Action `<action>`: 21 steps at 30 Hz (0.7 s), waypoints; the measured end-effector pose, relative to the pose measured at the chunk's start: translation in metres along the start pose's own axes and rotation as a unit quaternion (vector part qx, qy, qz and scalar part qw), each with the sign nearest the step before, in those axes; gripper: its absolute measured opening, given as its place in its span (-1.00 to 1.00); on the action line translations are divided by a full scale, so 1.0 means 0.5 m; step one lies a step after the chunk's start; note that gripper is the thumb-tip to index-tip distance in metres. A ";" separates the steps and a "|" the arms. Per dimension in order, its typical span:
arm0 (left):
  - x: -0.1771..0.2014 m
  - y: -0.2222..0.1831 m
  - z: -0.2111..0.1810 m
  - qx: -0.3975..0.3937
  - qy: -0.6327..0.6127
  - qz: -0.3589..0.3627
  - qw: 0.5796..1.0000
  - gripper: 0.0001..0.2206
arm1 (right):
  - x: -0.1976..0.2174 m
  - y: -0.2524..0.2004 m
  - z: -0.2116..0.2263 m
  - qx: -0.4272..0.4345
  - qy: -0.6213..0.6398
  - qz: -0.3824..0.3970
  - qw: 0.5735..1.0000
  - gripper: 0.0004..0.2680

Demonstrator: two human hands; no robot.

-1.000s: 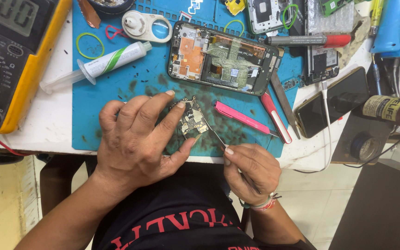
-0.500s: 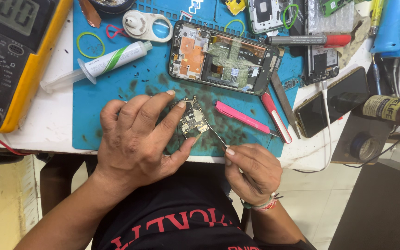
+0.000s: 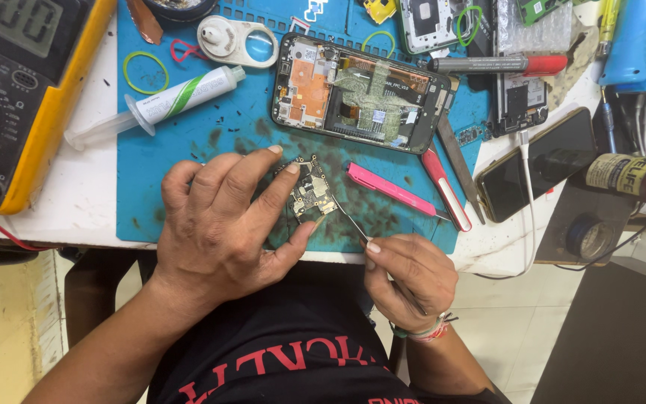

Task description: The person solders a small component onto a circuit board while using a heat gun and tweezers.

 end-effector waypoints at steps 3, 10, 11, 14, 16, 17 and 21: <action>0.000 0.000 0.000 0.000 0.000 0.000 1.000 -0.52 | 0.000 -0.001 0.000 -0.001 0.000 0.000 1.000 -0.73; 0.002 0.001 0.000 -0.001 0.000 0.000 1.000 -0.51 | 0.002 -0.002 0.001 0.002 -0.004 0.002 1.000 -0.74; 0.002 0.002 0.000 -0.002 -0.005 0.001 1.000 -0.51 | 0.002 -0.005 0.001 0.003 -0.006 0.001 1.000 -0.75; 0.012 0.006 0.004 0.002 -0.026 0.000 1.000 -0.50 | 0.010 -0.014 -0.010 -0.010 0.016 -0.030 0.999 -0.78; 0.027 0.009 0.020 0.010 -0.051 -0.003 0.999 -0.47 | 0.015 -0.027 -0.018 -0.036 0.028 -0.056 0.997 -0.82; 0.037 0.011 0.040 0.038 0.002 -0.013 0.999 -0.49 | 0.016 -0.034 -0.022 -0.048 0.034 -0.070 0.996 -0.84; 0.062 0.016 0.112 0.080 0.151 -0.046 0.984 -0.63 | 0.012 -0.060 -0.044 -0.101 0.132 -0.122 0.979 -0.85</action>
Point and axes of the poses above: each hand's wrist, its own y-axis towards the middle knuckle, its own x-axis out of the back of the hand, z = x × y, the point moved 9 cm from there along y, towards the middle knuckle, and after that the axes turned 7 degrees about z, right-handed, at the moved point
